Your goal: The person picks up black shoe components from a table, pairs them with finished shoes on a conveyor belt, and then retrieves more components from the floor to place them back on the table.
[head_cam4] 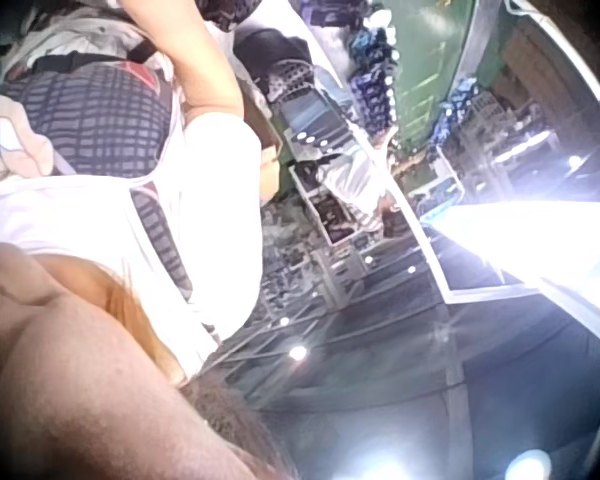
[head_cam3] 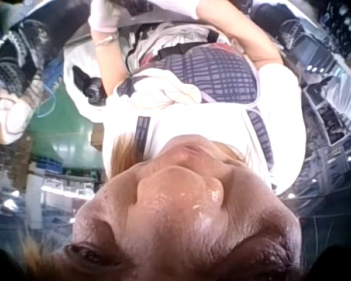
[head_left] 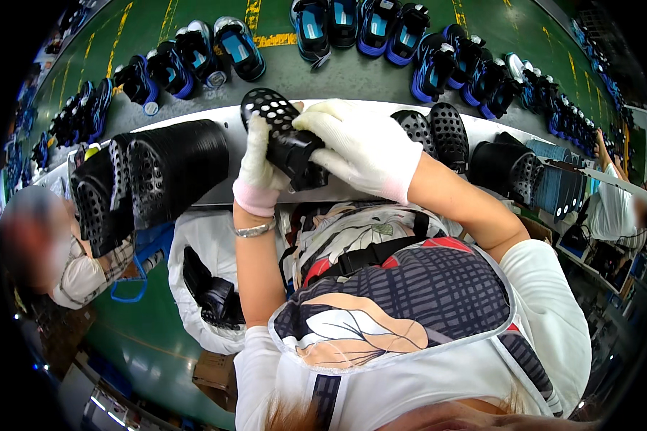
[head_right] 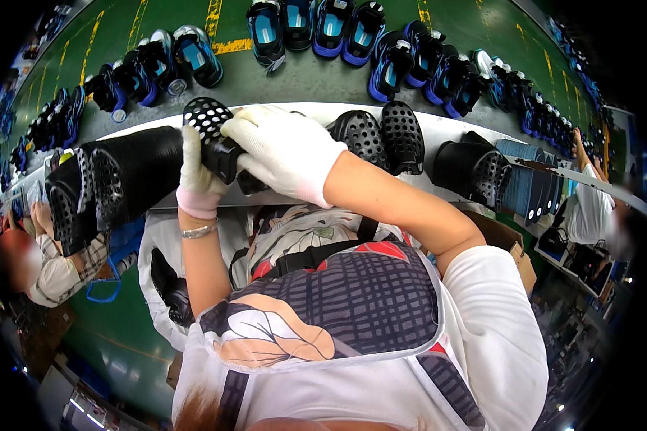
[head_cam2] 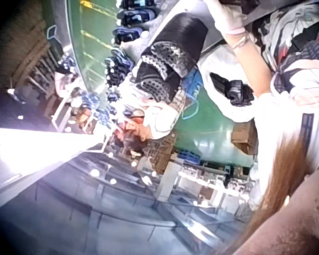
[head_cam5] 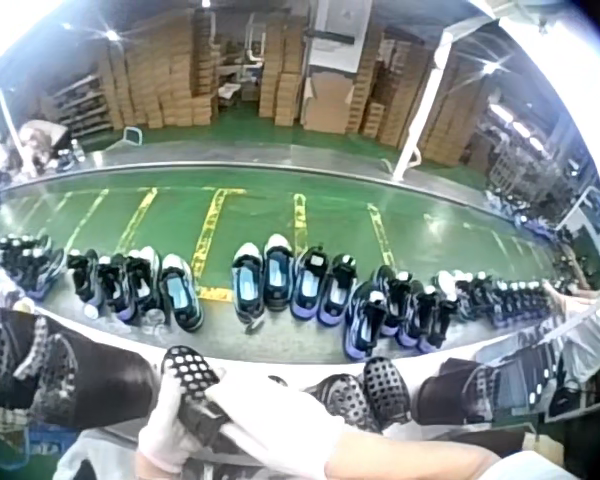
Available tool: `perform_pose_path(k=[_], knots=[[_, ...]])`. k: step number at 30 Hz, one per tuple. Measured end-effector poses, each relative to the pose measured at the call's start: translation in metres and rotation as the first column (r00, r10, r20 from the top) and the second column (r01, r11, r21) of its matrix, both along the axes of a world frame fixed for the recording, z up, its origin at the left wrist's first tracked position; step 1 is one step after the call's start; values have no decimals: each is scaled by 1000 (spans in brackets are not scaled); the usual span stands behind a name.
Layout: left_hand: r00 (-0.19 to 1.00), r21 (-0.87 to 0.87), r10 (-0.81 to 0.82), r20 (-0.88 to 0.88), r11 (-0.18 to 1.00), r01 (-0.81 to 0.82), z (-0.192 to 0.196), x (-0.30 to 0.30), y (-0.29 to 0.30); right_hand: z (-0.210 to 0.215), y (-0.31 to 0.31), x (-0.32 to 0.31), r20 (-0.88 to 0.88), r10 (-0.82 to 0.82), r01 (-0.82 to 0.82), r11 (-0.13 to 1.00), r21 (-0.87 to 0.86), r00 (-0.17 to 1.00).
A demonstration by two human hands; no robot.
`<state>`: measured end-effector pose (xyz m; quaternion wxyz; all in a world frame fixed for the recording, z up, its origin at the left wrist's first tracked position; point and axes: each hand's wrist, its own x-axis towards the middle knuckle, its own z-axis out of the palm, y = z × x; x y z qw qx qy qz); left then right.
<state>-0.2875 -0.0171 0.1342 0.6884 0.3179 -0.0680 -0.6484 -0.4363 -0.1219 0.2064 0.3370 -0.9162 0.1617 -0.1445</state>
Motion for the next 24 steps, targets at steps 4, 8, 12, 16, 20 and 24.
perform_pose_path(k=[4, 8, 12, 16, 20, 24], knots=[[992, 63, 74, 104, 995, -81, -18, 21, -4, -2, -9, 20, -238, -65, 94, 989, 115, 969], [967, 96, 118, 226, 985, -143, -27, 41, -15, -24, -15, 52, -363, -145, 172, 984, 43, 920], [958, 135, 178, 223, 968, -211, -41, 58, -31, -39, -33, 83, -451, -145, 175, 984, 25, 881], [972, 220, 62, 226, 969, -113, -52, 84, -52, -56, -57, 104, -516, -127, 272, 938, 216, 847], [325, 224, -133, 936, 939, -261, -100, 112, -65, -76, -91, 138, -598, -207, 322, 942, 90, 774], [-30, 126, -144, 989, 934, -335, -112, 118, -90, -85, -129, 173, -661, -107, 219, 972, 90, 743]])
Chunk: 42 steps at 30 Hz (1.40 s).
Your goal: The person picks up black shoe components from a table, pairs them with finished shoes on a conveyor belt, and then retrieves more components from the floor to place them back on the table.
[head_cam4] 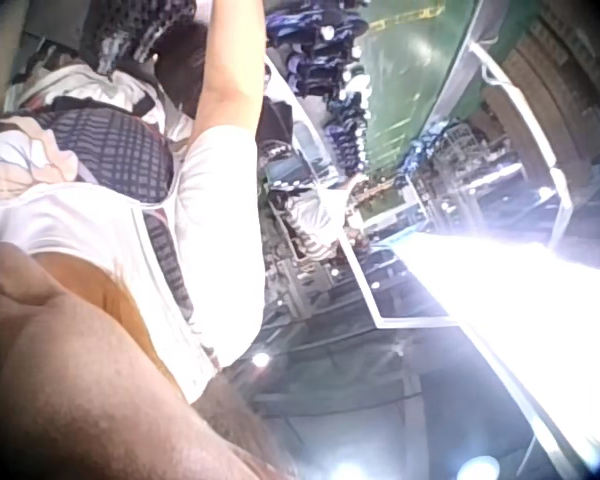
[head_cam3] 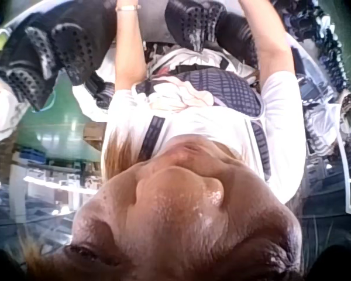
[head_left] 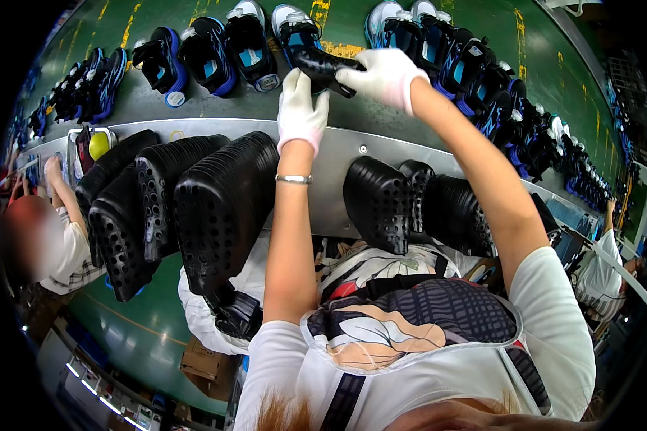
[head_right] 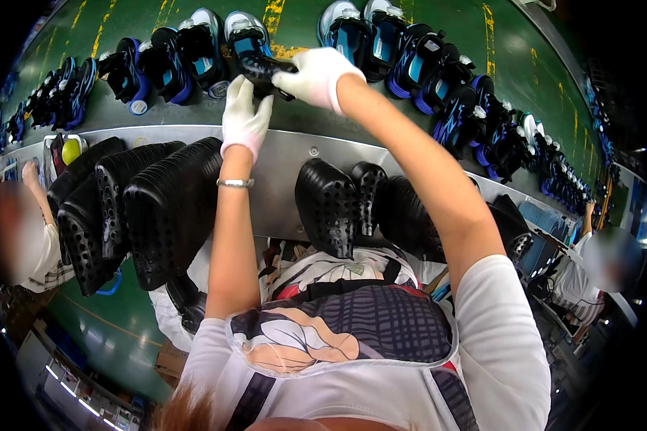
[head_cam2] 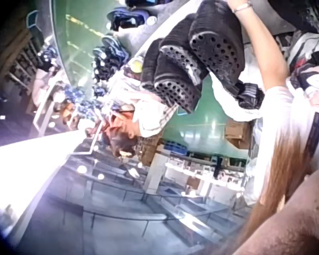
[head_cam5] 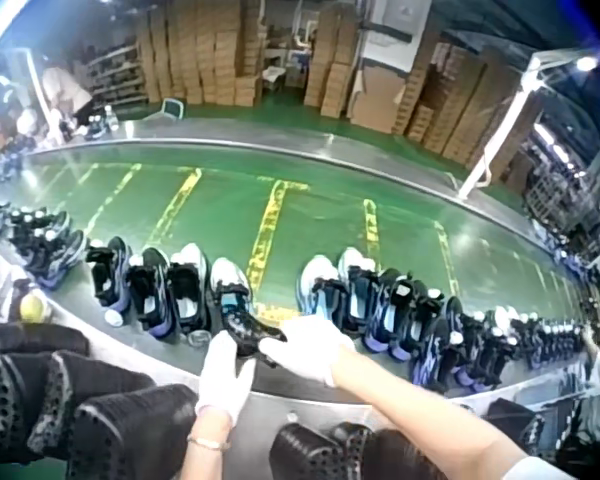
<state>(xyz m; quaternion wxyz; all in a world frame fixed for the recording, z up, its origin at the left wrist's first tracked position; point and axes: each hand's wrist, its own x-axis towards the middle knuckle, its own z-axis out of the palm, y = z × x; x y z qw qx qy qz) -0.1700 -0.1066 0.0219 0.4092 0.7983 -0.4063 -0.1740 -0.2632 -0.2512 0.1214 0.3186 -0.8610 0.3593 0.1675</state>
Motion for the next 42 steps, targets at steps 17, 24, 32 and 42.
perform_pose_path(k=[17, 24, 32, 42], knots=[[976, 523, 94, -198, 852, 24, -27, 27, -64, -60, -7, 95, -83, 161, -179, 935, -307, 983], [995, 538, 57, -82, 843, -4, -22, 22, -59, -82, -12, 126, 36, 129, -115, 956, -269, 991], [989, 479, 111, -93, 876, -53, -27, 27, -55, -57, -9, 133, 150, -102, 99, 995, 26, 983], [962, 357, -157, 223, 931, 70, -45, 49, -45, 4, 19, 1, 84, 408, -380, 896, -232, 909]])
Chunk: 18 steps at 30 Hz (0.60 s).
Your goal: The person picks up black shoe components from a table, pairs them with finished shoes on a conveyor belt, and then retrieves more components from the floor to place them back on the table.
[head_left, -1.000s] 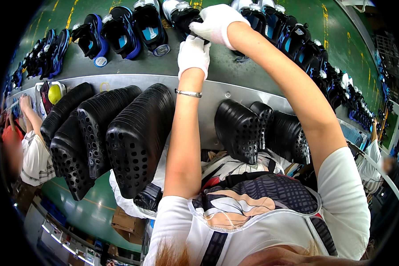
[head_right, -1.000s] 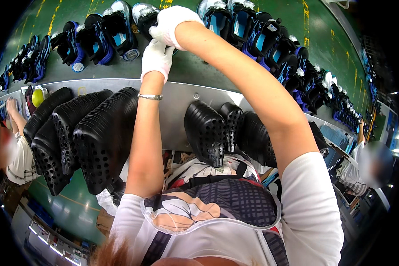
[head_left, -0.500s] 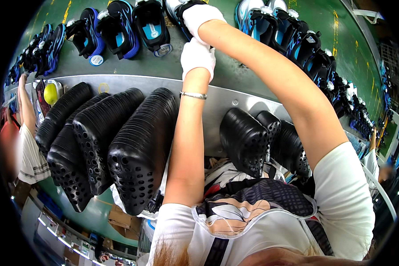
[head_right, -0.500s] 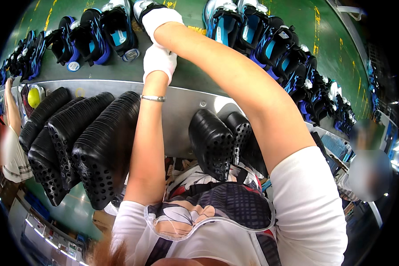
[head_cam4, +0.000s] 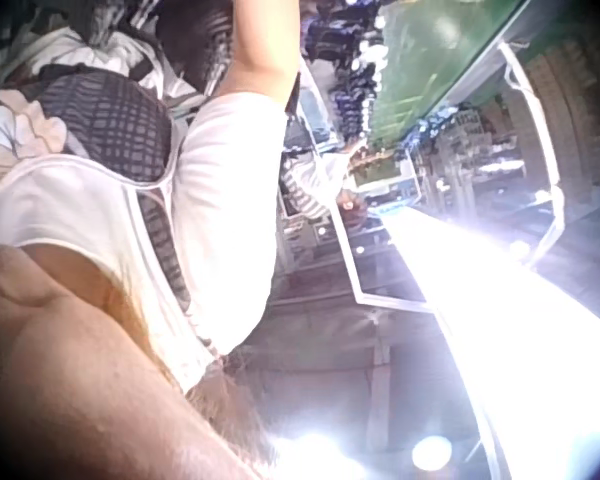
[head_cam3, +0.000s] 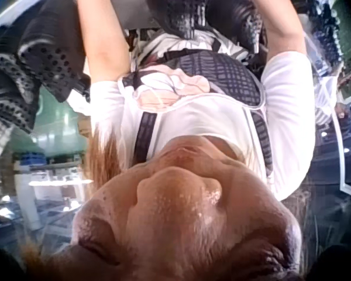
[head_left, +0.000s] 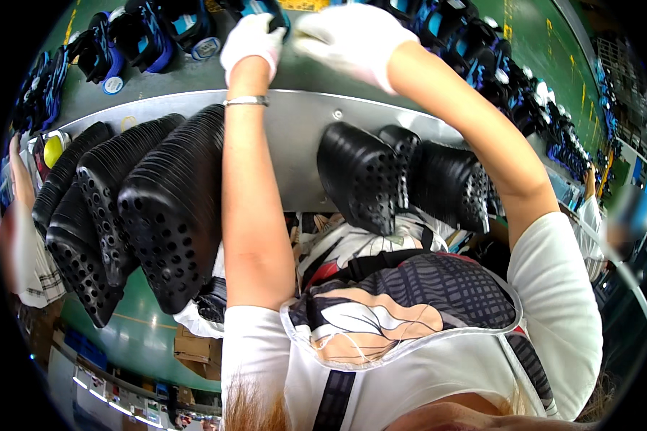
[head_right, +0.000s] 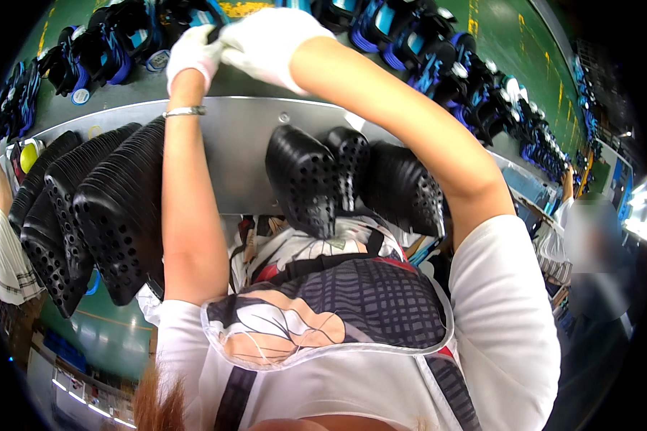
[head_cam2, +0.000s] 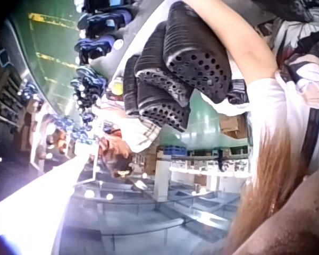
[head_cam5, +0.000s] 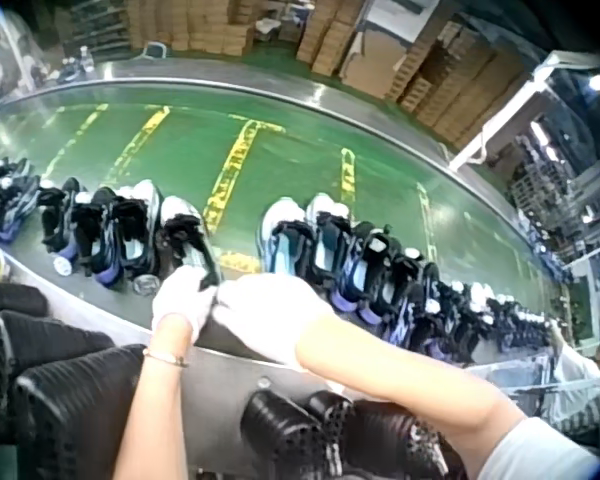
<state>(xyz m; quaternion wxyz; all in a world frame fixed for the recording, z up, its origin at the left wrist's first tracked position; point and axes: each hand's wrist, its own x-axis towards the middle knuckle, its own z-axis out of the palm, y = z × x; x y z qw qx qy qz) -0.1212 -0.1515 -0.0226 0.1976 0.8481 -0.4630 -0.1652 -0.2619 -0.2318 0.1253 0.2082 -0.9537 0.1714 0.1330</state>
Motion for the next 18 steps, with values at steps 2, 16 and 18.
perform_pose_path(k=[2, 16, 18], knots=[[999, 147, 11, 48, 989, -18, 11, 6, 10, 13, 15, -57, 18, -19, 19, 999, -40, 1000], [945, -139, 254, -205, 949, -285, 89, -103, 117, 33, 149, -201, 255, -219, 190, 973, 134, 942], [938, -89, 239, -250, 959, -268, 93, -113, 132, 26, 152, -202, 264, -223, 206, 974, 92, 938]])
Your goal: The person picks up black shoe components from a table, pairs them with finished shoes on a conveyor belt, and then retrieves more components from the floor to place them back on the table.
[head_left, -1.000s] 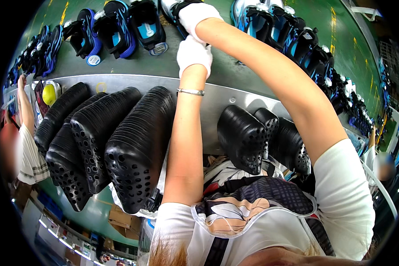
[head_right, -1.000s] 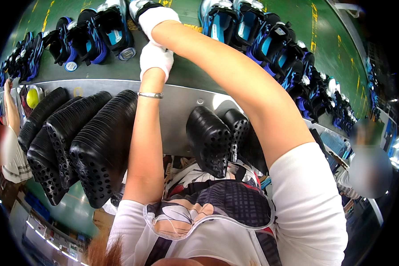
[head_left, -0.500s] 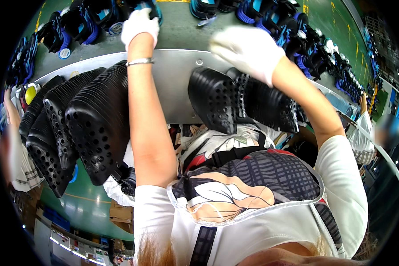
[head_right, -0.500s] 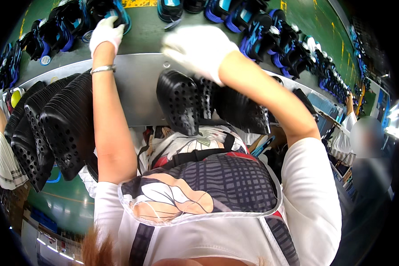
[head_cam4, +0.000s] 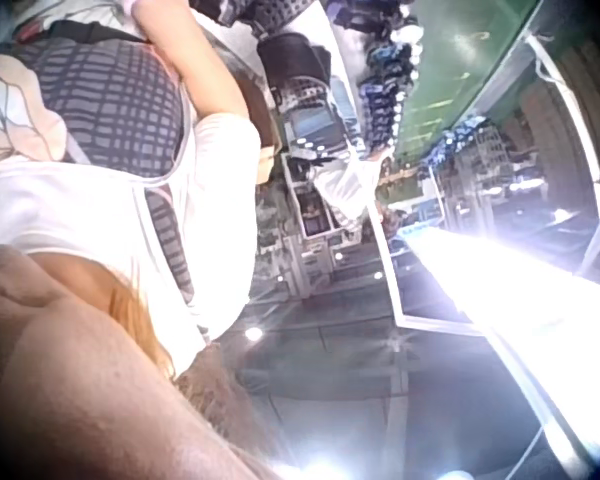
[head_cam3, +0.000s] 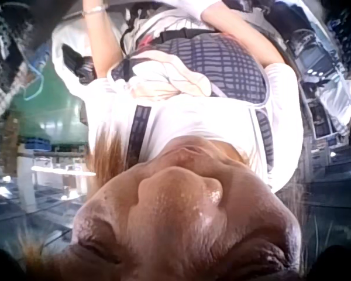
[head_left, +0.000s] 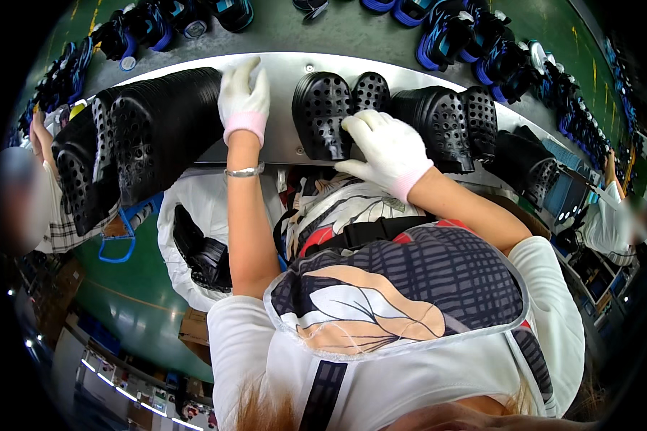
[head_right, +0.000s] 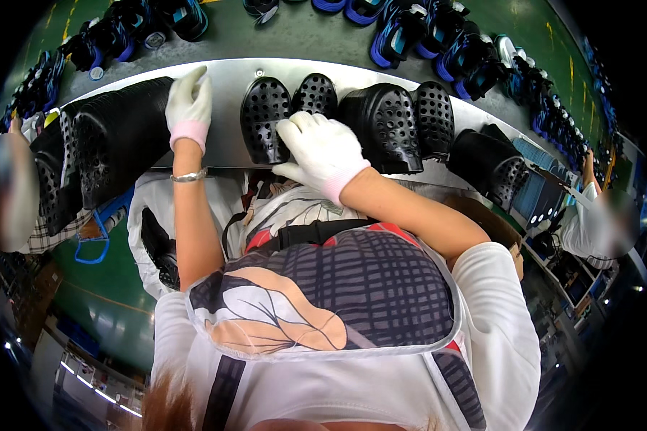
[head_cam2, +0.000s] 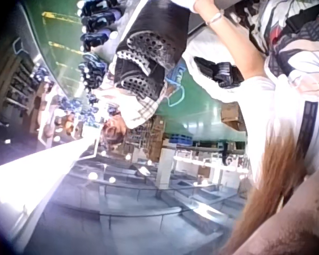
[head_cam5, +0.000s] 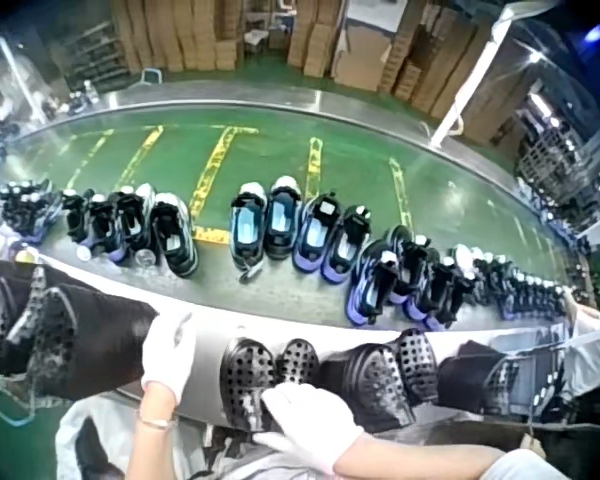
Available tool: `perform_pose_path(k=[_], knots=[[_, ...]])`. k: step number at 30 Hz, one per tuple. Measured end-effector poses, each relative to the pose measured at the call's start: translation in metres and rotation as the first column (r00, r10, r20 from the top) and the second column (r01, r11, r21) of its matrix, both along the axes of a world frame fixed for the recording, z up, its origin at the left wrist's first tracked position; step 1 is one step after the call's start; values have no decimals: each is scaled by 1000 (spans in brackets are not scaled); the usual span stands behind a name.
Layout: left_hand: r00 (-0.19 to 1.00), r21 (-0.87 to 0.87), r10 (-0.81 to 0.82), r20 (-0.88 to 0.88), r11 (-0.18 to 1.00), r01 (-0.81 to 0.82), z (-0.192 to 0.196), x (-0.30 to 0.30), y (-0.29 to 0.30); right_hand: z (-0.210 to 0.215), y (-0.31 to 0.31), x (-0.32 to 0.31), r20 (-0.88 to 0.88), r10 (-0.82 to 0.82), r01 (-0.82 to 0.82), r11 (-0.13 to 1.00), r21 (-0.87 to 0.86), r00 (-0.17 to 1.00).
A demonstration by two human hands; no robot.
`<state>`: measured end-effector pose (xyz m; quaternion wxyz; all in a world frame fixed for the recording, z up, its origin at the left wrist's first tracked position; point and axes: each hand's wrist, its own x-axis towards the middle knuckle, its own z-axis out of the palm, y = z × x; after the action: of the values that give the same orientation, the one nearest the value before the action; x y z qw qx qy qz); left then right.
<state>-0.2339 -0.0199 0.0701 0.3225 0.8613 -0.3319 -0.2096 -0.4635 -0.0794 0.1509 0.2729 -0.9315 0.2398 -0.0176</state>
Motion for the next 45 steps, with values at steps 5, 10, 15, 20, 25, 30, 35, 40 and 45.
perform_pose_path(k=[5, 10, 15, 20, 25, 30, 35, 40, 45], knots=[[1000, 3, -19, -23, 1000, 19, 3, -21, 21, -10, 0, 0, 92, 76, -76, 997, -9, 993], [987, -94, 14, -157, 995, -29, 21, -27, 24, 22, -7, -8, 101, 49, -58, 994, 95, 994], [258, -339, -258, -931, 871, -354, 70, -40, 11, 67, -22, -5, 283, -39, -14, 983, 184, 958], [-54, -305, -353, -934, 868, -392, 102, -53, -7, 72, -29, 2, 192, -162, 54, 882, 468, 968], [248, -383, -296, -922, 792, -475, 83, -51, -25, 73, -39, 27, 65, -258, 196, 854, 483, 964], [418, -439, -250, -873, 775, -454, 61, -29, -49, 54, -52, 55, -20, -324, 298, 843, 448, 946], [496, -444, -193, -846, 771, -457, 34, -6, -85, 40, -78, 84, -142, -318, 345, 901, 263, 937], [949, -528, -129, -288, 848, -44, -11, 21, -123, 14, -124, 98, -263, -353, 354, 934, -44, 898], [928, -250, -341, 149, 895, 369, -51, 38, -157, 4, -167, 118, -422, -358, 378, 925, -37, 833]])
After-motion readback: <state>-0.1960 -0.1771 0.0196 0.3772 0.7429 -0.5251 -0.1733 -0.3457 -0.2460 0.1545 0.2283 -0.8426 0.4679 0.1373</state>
